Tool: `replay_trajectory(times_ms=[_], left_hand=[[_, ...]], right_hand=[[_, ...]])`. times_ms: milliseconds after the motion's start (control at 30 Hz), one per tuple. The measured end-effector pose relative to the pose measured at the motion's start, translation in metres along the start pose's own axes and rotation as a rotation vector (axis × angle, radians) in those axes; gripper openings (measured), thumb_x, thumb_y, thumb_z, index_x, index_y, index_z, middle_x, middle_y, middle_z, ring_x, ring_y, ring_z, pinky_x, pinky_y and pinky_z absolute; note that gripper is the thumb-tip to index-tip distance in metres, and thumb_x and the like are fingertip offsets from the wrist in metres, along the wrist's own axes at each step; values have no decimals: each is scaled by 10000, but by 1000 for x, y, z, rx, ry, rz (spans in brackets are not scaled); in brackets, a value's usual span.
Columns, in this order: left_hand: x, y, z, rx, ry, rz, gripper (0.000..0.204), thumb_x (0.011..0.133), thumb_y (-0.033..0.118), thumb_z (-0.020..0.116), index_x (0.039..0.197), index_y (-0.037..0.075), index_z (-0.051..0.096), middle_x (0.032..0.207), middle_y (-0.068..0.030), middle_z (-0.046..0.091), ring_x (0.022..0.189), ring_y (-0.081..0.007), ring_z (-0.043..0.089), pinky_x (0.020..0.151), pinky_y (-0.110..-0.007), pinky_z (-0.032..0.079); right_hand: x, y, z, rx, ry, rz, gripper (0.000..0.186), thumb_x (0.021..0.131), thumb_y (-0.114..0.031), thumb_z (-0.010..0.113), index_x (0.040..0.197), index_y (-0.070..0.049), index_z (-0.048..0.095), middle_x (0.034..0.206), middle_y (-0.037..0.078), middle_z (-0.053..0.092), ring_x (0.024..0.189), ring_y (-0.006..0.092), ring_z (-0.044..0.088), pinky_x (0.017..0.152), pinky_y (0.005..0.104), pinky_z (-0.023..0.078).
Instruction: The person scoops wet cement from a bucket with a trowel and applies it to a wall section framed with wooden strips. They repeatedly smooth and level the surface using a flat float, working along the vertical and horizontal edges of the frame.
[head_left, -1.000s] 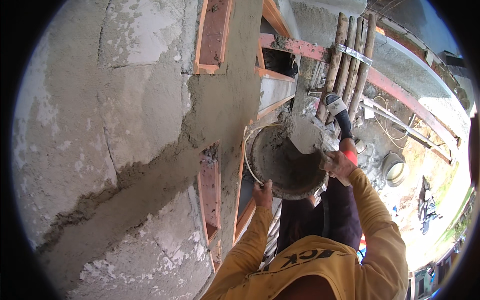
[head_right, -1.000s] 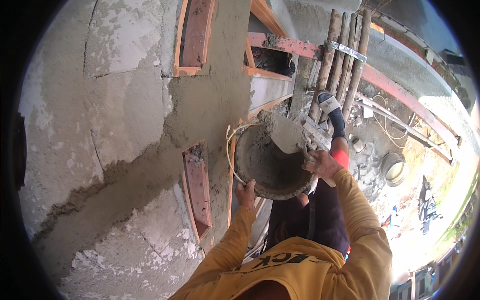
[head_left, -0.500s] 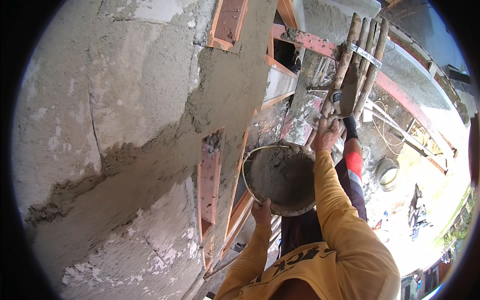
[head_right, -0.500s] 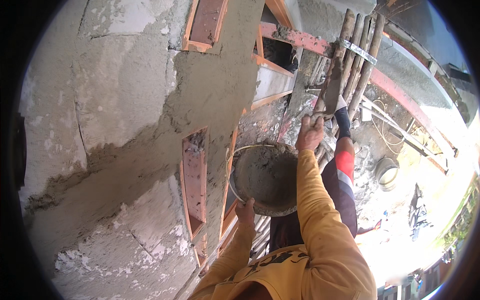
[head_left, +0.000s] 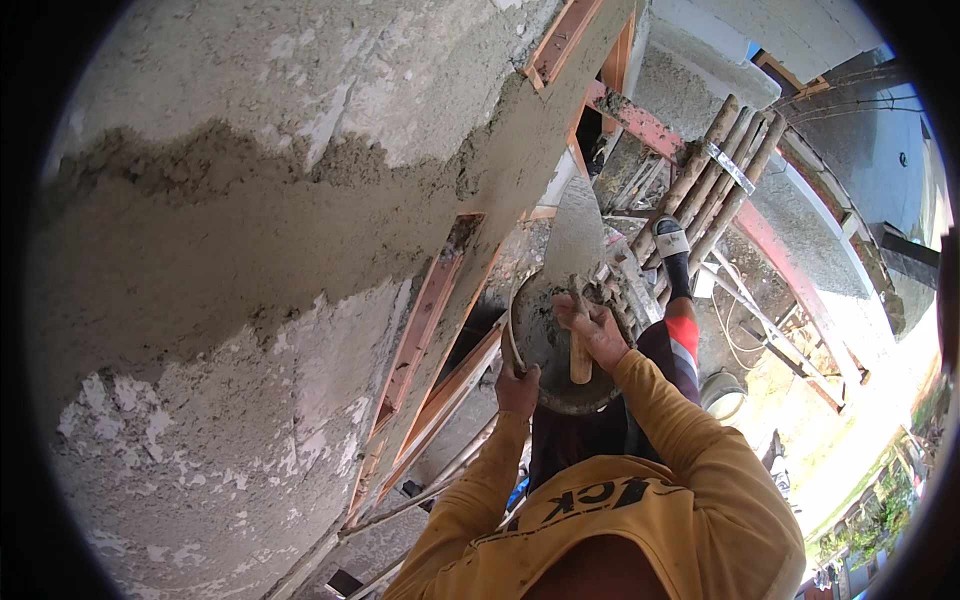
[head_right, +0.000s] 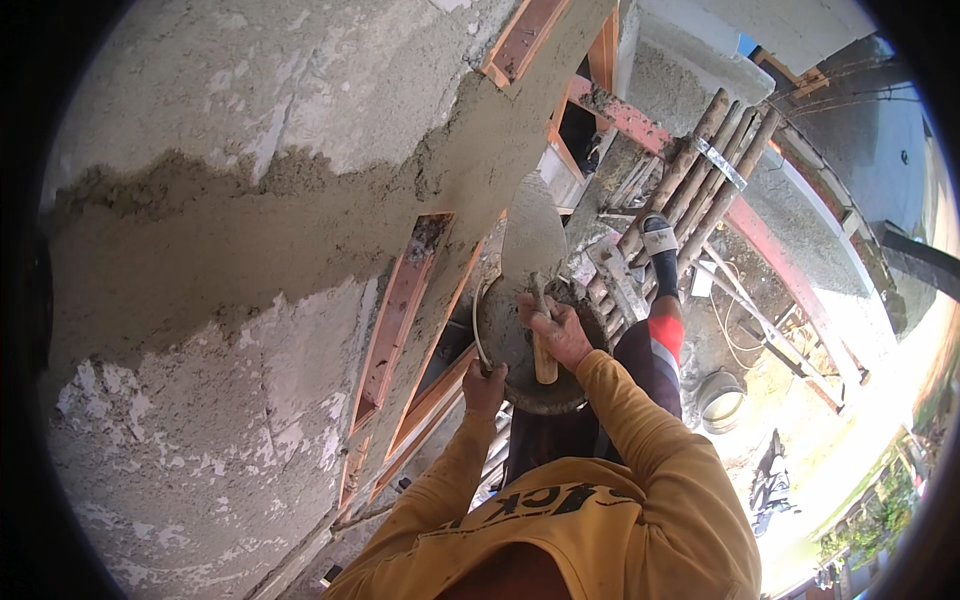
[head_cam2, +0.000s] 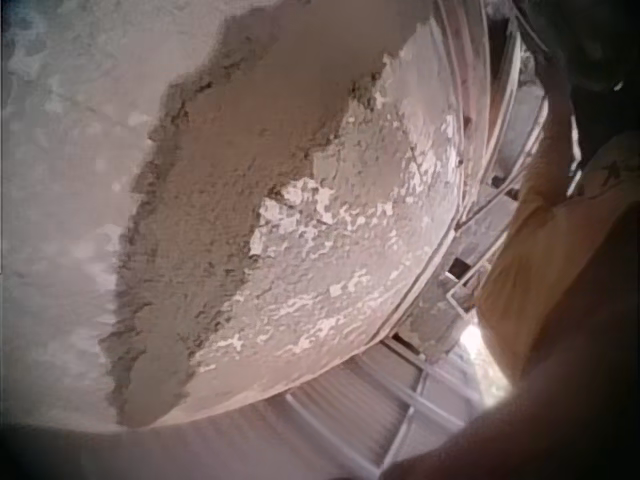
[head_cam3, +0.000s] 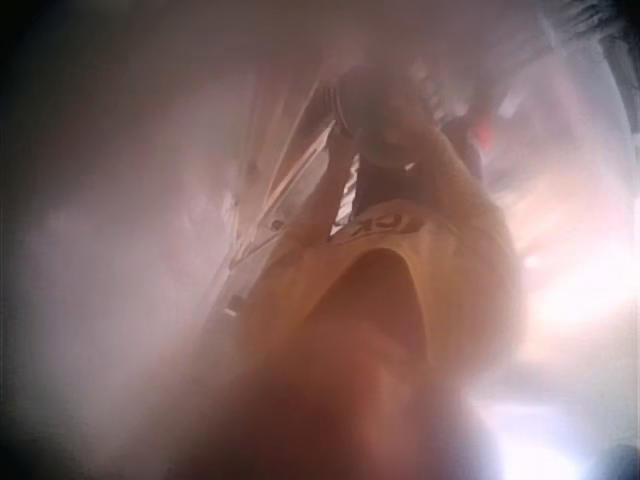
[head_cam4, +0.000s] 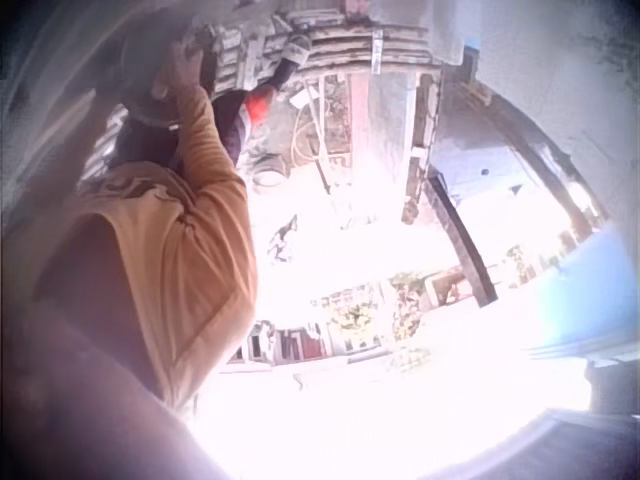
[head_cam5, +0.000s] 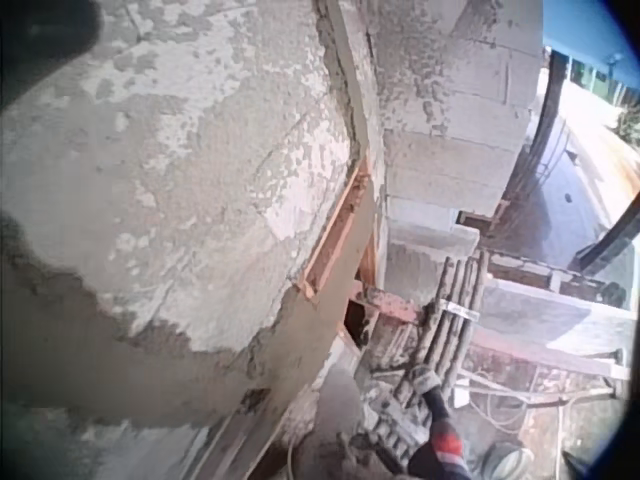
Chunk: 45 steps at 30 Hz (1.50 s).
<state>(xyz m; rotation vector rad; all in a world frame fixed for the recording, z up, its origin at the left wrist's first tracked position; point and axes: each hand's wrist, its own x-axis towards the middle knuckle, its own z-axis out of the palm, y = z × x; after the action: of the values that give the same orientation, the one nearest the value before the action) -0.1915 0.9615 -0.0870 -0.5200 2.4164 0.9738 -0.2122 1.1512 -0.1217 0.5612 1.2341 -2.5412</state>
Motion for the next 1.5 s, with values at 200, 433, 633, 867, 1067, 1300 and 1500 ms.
replay_trajectory(times_ms=[200,433,633,867,1067,1300,1500], left_hand=[[-1,25,-7,113,-66,134,418,737,316,656,981,-7,554,856,-178,637,812,-298,631,691,-375,481],[-17,68,-25,45,-279,341,835,629,533,730,1141,-65,453,949,-243,609,912,-326,612,782,-365,478],[15,38,-59,-178,-369,548,990,567,532,794,1188,-122,386,1106,-275,543,1058,-334,545,893,-360,432],[54,-100,-160,369,264,594,599,842,390,576,1226,-50,440,1220,-235,491,1128,-373,470,968,-429,365],[109,-190,-181,546,268,478,534,915,441,390,1229,12,439,1240,-226,471,1176,-376,422,996,-452,323],[119,-192,-185,597,142,375,527,937,406,340,1349,77,344,1389,-212,332,1290,-372,299,1077,-429,219],[132,-206,-187,738,69,317,564,950,435,271,1389,81,291,1447,-180,239,1337,-349,218,1107,-410,160]], right_hand=[[3,-48,60,53,36,-66,466,833,-312,566,1131,46,546,1027,113,597,947,177,570,869,308,447],[-17,-105,63,-657,198,-471,291,831,-265,529,905,11,583,752,109,592,689,181,571,653,292,465],[-73,-112,127,-7,472,-270,228,838,-248,540,869,-21,541,711,53,481,610,160,524,569,301,462],[-82,-81,136,-157,605,-375,238,823,-269,569,796,-36,530,702,54,491,606,156,518,545,297,433],[-94,-106,182,-324,663,-469,217,797,-245,573,764,-32,556,693,46,507,583,132,512,538,267,428],[-107,-150,196,-475,755,-492,278,755,-307,611,720,-34,575,640,39,506,537,137,511,530,263,414],[-102,-121,159,-439,803,-388,294,741,-324,618,716,-36,566,616,36,499,526,141,510,510,271,403]])
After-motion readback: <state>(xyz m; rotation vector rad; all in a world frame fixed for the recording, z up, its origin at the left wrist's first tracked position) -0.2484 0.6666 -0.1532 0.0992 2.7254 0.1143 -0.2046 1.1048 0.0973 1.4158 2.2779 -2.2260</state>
